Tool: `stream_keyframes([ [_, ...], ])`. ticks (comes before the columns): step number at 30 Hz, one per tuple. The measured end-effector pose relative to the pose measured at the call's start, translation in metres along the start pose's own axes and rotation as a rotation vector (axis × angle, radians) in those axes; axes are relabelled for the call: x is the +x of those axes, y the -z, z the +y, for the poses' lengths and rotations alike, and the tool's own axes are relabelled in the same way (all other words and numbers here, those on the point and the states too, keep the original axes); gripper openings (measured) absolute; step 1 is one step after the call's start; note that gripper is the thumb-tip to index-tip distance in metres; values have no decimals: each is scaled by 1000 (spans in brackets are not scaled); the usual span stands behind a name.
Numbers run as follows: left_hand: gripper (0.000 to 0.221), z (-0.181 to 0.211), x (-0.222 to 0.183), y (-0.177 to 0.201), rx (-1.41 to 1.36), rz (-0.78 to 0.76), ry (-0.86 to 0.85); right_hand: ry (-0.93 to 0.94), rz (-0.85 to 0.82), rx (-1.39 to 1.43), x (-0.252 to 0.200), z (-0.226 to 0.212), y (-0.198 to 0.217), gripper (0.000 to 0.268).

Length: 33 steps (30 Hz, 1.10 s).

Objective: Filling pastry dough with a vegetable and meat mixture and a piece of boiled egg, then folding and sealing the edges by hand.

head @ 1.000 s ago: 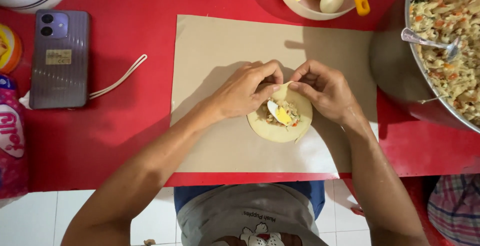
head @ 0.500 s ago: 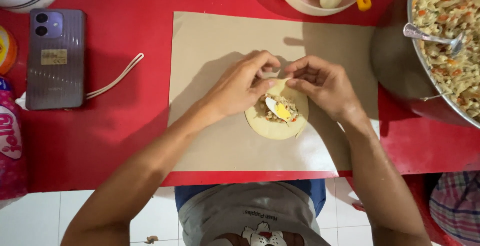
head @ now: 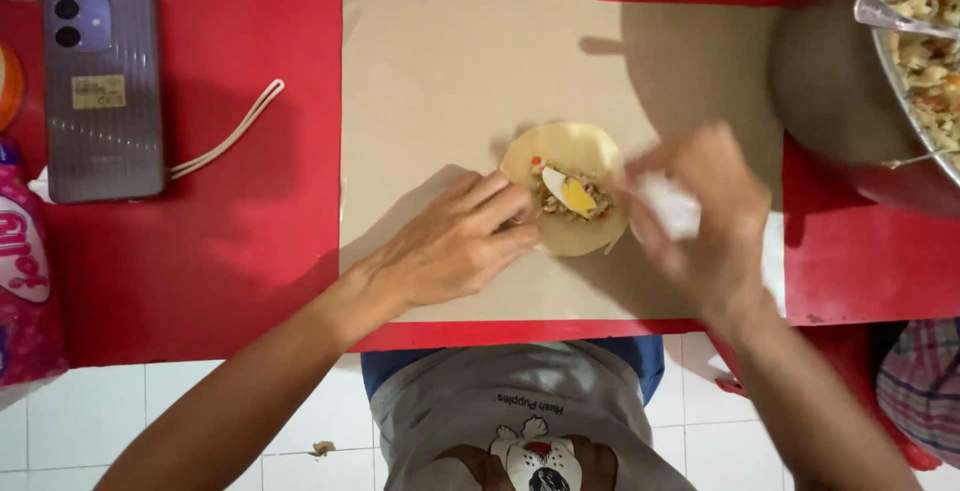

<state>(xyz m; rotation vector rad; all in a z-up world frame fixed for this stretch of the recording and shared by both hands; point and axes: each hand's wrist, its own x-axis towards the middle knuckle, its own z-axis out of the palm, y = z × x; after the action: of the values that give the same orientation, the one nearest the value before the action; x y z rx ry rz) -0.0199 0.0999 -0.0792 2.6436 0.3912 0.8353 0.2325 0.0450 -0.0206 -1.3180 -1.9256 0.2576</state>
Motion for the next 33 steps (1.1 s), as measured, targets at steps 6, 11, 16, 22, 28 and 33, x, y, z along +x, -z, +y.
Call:
stream_keyframes([
  [6, 7, 1, 5, -2, 207, 19, -182, 170, -50, -304, -58, -15, -37, 15],
  [11, 14, 5, 10, 0, 257, 66, -184, 319, 26, -415, -49, -16, -44, 3],
  [16, 10, 4, 11, -1, 174, 77, -89, 379, 116, -440, -51, -10, -43, 3],
  [22, 7, 23, 15, -5, 159, 190, -67, 444, 137, -343, -34, -33, -31, 12],
  [28, 21, 28, 6, -25, -34, 258, -9, 522, 286, -353, -45, -15, -33, 22],
  [33, 44, 15, 23, -2, -361, 308, 138, 508, 255, -323, -42, -18, -31, 17],
])
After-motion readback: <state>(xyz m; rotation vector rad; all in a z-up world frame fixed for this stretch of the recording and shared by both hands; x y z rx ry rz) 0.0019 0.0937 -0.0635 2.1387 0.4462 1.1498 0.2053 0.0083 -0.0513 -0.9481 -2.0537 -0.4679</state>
